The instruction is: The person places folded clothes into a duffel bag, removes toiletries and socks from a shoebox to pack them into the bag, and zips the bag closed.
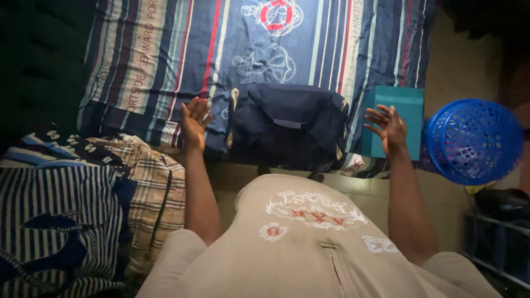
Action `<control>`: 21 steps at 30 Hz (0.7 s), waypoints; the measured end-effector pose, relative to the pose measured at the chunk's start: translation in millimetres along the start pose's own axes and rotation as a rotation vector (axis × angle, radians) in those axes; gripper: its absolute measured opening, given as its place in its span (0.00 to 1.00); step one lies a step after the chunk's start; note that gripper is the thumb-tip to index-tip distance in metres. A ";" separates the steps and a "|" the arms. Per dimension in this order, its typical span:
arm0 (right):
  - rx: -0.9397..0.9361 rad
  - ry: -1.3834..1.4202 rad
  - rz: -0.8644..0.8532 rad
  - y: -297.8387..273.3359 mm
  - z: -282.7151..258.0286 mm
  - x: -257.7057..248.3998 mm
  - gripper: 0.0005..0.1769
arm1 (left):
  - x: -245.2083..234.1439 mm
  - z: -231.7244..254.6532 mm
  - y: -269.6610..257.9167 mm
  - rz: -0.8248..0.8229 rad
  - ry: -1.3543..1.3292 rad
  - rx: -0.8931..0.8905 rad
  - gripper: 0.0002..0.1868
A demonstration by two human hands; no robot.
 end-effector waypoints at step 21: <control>-0.030 0.258 -0.020 -22.6 -0.2 38.5 0.32 | 35.1 -56.5 -18.8 -0.053 -0.122 -0.051 0.37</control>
Point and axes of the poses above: each hand's wrist, its own y-axis towards the middle knuckle, its own x-axis out of the palm, z = x × y, the point moved 7 cm from there along y, towards the middle knuckle, and after that the axes turned 10 degrees about -x, right-handed, at the moved point
